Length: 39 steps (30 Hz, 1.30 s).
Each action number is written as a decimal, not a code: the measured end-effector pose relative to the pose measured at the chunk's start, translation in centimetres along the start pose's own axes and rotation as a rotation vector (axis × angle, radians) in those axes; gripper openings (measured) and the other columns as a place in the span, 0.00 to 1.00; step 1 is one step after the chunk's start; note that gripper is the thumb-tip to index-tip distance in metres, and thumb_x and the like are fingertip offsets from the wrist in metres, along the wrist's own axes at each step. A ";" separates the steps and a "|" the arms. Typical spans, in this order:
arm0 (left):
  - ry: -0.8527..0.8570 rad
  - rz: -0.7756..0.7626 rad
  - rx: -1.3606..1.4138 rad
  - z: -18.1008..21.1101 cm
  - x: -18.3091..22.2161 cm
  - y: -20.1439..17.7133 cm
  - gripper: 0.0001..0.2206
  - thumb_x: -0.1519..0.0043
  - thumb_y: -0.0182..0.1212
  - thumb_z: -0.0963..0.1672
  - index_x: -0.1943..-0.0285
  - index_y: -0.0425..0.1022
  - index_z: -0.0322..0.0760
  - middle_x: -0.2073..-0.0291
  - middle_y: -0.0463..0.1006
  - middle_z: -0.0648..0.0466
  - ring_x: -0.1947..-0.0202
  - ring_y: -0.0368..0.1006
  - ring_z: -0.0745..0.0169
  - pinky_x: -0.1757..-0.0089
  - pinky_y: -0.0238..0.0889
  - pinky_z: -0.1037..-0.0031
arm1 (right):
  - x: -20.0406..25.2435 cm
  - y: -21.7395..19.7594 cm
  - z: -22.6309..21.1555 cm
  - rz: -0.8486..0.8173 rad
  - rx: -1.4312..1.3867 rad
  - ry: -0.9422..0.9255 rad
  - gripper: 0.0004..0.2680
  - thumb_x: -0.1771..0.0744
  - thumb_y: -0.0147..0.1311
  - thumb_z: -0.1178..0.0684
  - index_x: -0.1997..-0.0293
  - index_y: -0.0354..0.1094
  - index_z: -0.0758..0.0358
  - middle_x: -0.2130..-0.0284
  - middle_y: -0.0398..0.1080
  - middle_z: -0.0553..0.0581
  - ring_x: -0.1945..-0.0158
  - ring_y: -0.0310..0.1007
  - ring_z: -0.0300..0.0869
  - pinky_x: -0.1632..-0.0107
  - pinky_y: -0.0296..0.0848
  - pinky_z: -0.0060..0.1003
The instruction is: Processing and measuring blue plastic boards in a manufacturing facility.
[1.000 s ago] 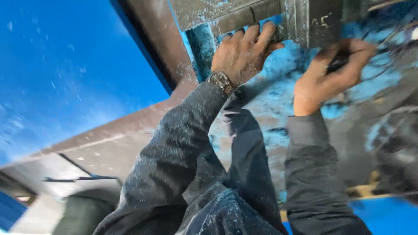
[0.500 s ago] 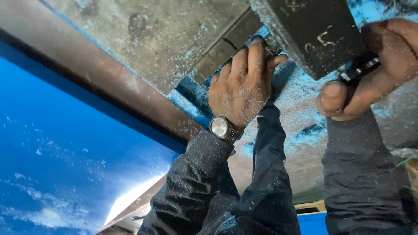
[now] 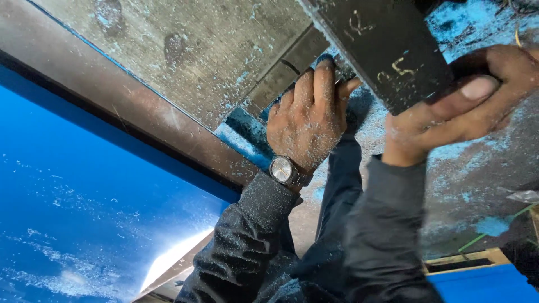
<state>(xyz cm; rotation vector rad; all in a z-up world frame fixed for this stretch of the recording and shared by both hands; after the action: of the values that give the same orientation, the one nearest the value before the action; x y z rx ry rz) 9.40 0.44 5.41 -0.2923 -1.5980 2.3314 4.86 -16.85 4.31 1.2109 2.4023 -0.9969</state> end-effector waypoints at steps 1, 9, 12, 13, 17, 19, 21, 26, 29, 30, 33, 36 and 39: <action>-0.004 0.003 -0.001 0.0 0.0 0.1 0.23 0.27 0.59 0.57 0.34 0.75 0.39 0.55 0.83 0.52 0.67 0.80 0.57 0.70 0.70 0.66 | -0.1 0.2 -0.4 0.036 0.009 0.018 0.15 0.25 0.34 0.34 0.48 0.58 0.53 0.62 0.54 0.56 0.65 0.50 0.51 0.56 0.58 0.53; -0.013 0.080 0.002 -0.4 -0.2 -1.3 0.22 0.27 0.58 0.56 0.36 0.75 0.40 0.52 0.82 0.48 0.64 0.80 0.54 0.67 0.70 0.62 | -1.2 -0.1 -3.3 -0.038 -0.005 0.053 0.15 0.22 0.36 0.36 0.49 0.59 0.57 0.62 0.54 0.57 0.65 0.50 0.49 0.48 0.59 0.56; 0.006 0.093 -0.043 -0.4 -0.3 -2.0 0.22 0.30 0.58 0.57 0.39 0.77 0.40 0.57 0.83 0.50 0.69 0.78 0.53 0.71 0.68 0.60 | -4.1 -2.1 -5.4 -0.310 0.011 -0.040 0.18 0.24 0.41 0.35 0.48 0.57 0.63 0.60 0.58 0.58 0.61 0.60 0.50 0.50 0.65 0.52; -0.026 0.116 -0.027 -0.5 -0.6 -2.4 0.22 0.30 0.58 0.57 0.39 0.77 0.40 0.57 0.83 0.50 0.69 0.78 0.53 0.71 0.68 0.60 | -5.6 -3.2 -6.2 -0.333 0.007 -0.076 0.18 0.24 0.41 0.35 0.48 0.57 0.63 0.60 0.58 0.58 0.61 0.60 0.50 0.50 0.65 0.52; -0.054 0.084 0.053 -1.4 0.4 -4.2 0.23 0.27 0.57 0.57 0.38 0.75 0.38 0.58 0.81 0.49 0.68 0.77 0.54 0.69 0.70 0.60 | -8.8 -3.6 -7.6 -0.950 -0.287 0.402 0.22 0.26 0.49 0.35 0.44 0.61 0.73 0.58 0.70 0.61 0.60 0.74 0.48 0.59 0.78 0.43; -0.085 0.075 0.060 -2.0 0.4 -5.0 0.24 0.28 0.57 0.57 0.37 0.75 0.36 0.59 0.81 0.48 0.69 0.76 0.54 0.69 0.70 0.60 | -10.3 -2.1 -7.8 -1.184 -0.352 0.587 0.22 0.26 0.52 0.38 0.43 0.64 0.76 0.57 0.74 0.62 0.59 0.78 0.48 0.60 0.82 0.43; -0.005 0.166 0.010 -1.5 0.3 -5.9 0.23 0.28 0.56 0.58 0.39 0.75 0.39 0.57 0.79 0.51 0.68 0.74 0.55 0.68 0.67 0.61 | -10.8 -0.3 -7.3 -1.525 -0.276 0.929 0.20 0.30 0.53 0.41 0.46 0.68 0.76 0.61 0.78 0.66 0.64 0.81 0.52 0.65 0.82 0.44; -0.108 0.218 -0.030 -2.1 2.1 -8.3 0.19 0.27 0.57 0.57 0.46 0.74 0.42 0.60 0.75 0.55 0.67 0.72 0.59 0.66 0.62 0.65 | -8.3 0.5 -5.4 -2.103 -0.194 1.315 0.17 0.31 0.51 0.42 0.51 0.69 0.73 0.64 0.76 0.67 0.66 0.80 0.52 0.67 0.80 0.45; -0.115 0.235 -0.135 -3.1 2.5 -7.0 0.19 0.26 0.56 0.58 0.53 0.70 0.45 0.65 0.70 0.57 0.71 0.68 0.61 0.66 0.60 0.66 | -6.6 3.1 -3.2 -2.348 -0.182 1.570 0.18 0.31 0.54 0.41 0.50 0.69 0.70 0.62 0.74 0.64 0.63 0.77 0.47 0.64 0.76 0.40; -0.086 0.125 -0.044 -2.3 3.3 -6.4 0.20 0.26 0.55 0.59 0.58 0.68 0.46 0.71 0.66 0.57 0.74 0.66 0.60 0.66 0.59 0.65 | -6.2 1.5 -2.9 -2.293 -0.154 1.877 0.18 0.32 0.56 0.39 0.50 0.69 0.69 0.62 0.74 0.62 0.62 0.76 0.44 0.63 0.74 0.36; -0.043 0.182 0.059 -4.3 2.3 -7.3 0.19 0.28 0.52 0.59 0.55 0.67 0.47 0.68 0.66 0.58 0.70 0.66 0.63 0.64 0.56 0.68 | -7.6 1.8 -4.7 -2.314 -0.155 2.053 0.20 0.29 0.58 0.38 0.49 0.69 0.74 0.63 0.71 0.59 0.64 0.69 0.37 0.60 0.68 0.30; -0.093 0.178 0.096 -6.4 2.9 -5.9 0.19 0.30 0.50 0.60 0.53 0.66 0.48 0.66 0.66 0.59 0.67 0.66 0.64 0.63 0.54 0.70 | -7.8 4.4 -7.8 -2.367 -0.055 2.132 0.22 0.28 0.58 0.37 0.49 0.69 0.77 0.64 0.70 0.60 0.68 0.64 0.36 0.62 0.64 0.30; -0.138 -0.180 0.618 -5.2 3.1 -2.2 0.24 0.34 0.44 0.64 0.59 0.67 0.49 0.68 0.68 0.58 0.69 0.66 0.59 0.56 0.59 0.65 | -8.1 6.0 -9.8 -2.168 0.214 2.278 0.19 0.29 0.58 0.40 0.48 0.67 0.74 0.63 0.70 0.61 0.70 0.62 0.37 0.65 0.62 0.29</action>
<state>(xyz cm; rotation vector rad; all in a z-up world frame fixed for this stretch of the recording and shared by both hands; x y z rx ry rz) 8.52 6.81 5.61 0.1488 -0.8331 2.5912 15.15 -12.51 12.88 0.6590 -0.7504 -0.3230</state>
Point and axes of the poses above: each hand's wrist, its own x-axis away from the middle knuckle, its own y-axis out of the palm, z = x × y, the point moved 5 cm from there along -x, towards the middle knuckle
